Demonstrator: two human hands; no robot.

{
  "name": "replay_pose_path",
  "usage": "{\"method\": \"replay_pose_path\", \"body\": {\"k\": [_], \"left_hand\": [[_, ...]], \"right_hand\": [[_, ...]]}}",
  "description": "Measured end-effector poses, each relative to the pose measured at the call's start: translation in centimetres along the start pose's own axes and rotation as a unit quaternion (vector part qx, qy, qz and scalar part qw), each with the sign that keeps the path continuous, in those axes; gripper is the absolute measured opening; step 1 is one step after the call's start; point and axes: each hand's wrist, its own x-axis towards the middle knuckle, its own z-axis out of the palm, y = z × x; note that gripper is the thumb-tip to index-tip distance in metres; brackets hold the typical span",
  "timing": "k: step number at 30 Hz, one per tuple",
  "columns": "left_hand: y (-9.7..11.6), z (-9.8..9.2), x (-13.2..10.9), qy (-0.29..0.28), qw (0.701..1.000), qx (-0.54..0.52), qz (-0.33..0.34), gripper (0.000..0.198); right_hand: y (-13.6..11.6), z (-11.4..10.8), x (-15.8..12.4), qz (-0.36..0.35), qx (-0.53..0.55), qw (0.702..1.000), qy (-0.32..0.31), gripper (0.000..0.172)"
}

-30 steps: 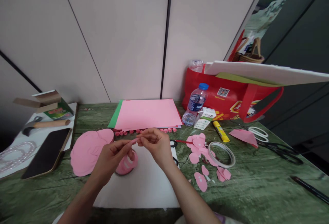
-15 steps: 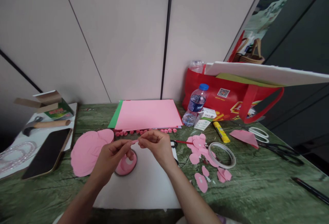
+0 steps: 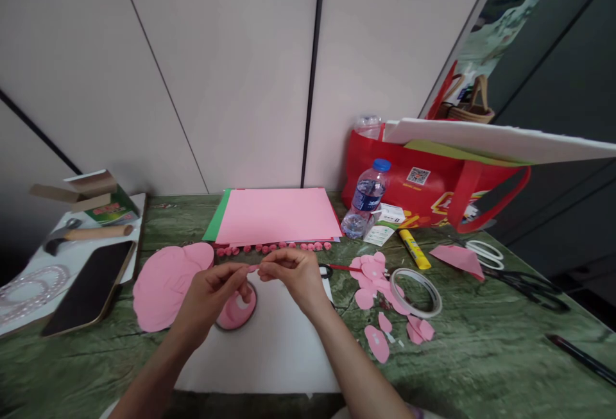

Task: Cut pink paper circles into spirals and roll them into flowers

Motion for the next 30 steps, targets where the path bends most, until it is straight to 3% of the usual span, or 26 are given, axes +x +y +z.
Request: {"method": "replay_pose_path", "body": {"k": [16,30], "left_hand": [[-0.5,-0.1,0.1,-0.007,1.0,0.006,0.005,0.023],[-0.5,-0.1,0.3,-0.01,1.0,0.01,-0.008,0.023]], "right_hand": [[1.1,-0.6,0.3,0.024,0.035,0.998,-0.051,0.013],[1.4,-0.3,0.5,0.024,0.045,0.998,-0.025,0.014]]}}
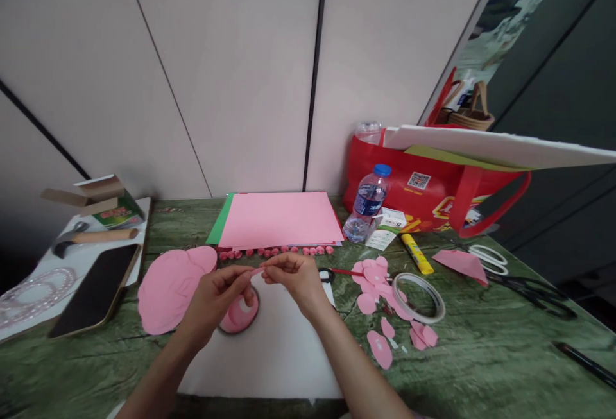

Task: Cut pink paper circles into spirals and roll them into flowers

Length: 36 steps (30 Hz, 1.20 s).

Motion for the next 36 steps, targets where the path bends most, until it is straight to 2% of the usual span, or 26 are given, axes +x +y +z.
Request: {"method": "replay_pose_path", "body": {"k": [5,12,22,36], "left_hand": [[-0.17,0.0,-0.06,-0.001,1.0,-0.007,0.004,0.022],[-0.11,0.0,0.01,-0.002,1.0,-0.01,0.004,0.023],[0.11,0.03,-0.04,-0.003,1.0,0.0,0.001,0.021],[0.16,-0.02,-0.02,-0.001,1.0,0.008,0.003,0.023]], "right_hand": [[0.01,0.05,-0.02,0.006,0.035,0.999,-0.001,0.023],[0.12,-0.15,-0.03,0.018,0.022,1.0,0.001,0.022],[0.02,-0.07,0.0,-0.004,-0.013,1.0,0.016,0.017],[-0.43,-0.4,-0.23,-0.008,-0.041,0.999,-0.011,0.016]]}}
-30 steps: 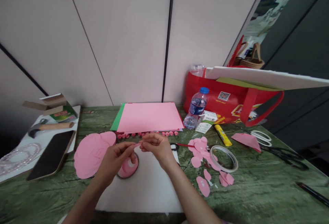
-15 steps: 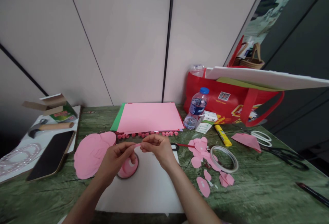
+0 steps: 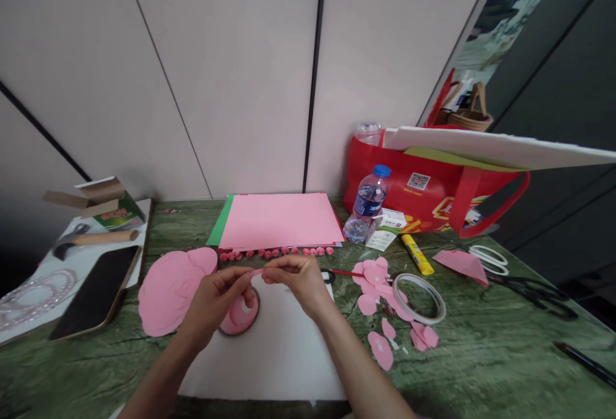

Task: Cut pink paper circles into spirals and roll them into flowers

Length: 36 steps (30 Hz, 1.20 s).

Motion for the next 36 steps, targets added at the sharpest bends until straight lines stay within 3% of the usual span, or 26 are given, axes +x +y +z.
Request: {"method": "replay_pose_path", "body": {"k": [12,27,36], "left_hand": [[-0.05,-0.03,-0.04,-0.004,1.0,0.0,0.003,0.022],[-0.07,-0.02,-0.02,-0.003,1.0,0.004,0.003,0.023],[-0.29,-0.13,0.01,0.0,1.0,-0.006,0.009,0.024]], "right_hand": [[0.3,-0.06,0.14,0.019,0.042,0.999,0.007,0.022],[0.86,-0.3,0.35,0.012,0.032,0.999,0.028,0.018],[0.88,-0.61,0.36,0.054,0.057,0.997,0.019,0.023]]}}
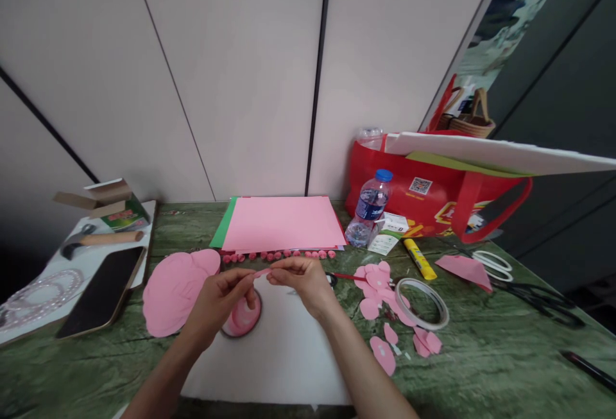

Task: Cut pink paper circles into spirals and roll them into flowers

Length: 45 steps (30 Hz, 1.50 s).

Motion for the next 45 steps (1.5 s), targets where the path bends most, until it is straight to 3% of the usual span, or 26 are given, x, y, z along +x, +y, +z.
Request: {"method": "replay_pose_path", "body": {"k": [16,29,45], "left_hand": [[0.18,0.03,-0.12,0.003,1.0,-0.012,-0.014,0.022],[0.04,-0.08,-0.04,0.003,1.0,0.002,-0.007,0.023],[0.07,-0.01,-0.09,0.003,1.0,0.001,-0.011,0.022]], "right_hand": [[-0.03,-0.08,-0.03,-0.029,-0.018,0.999,-0.01,0.014],[-0.17,-0.19,0.03,0.011,0.01,1.0,-0.012,0.025],[0.16,-0.34,0.16,-0.008,-0.001,1.0,-0.019,0.019]]}}
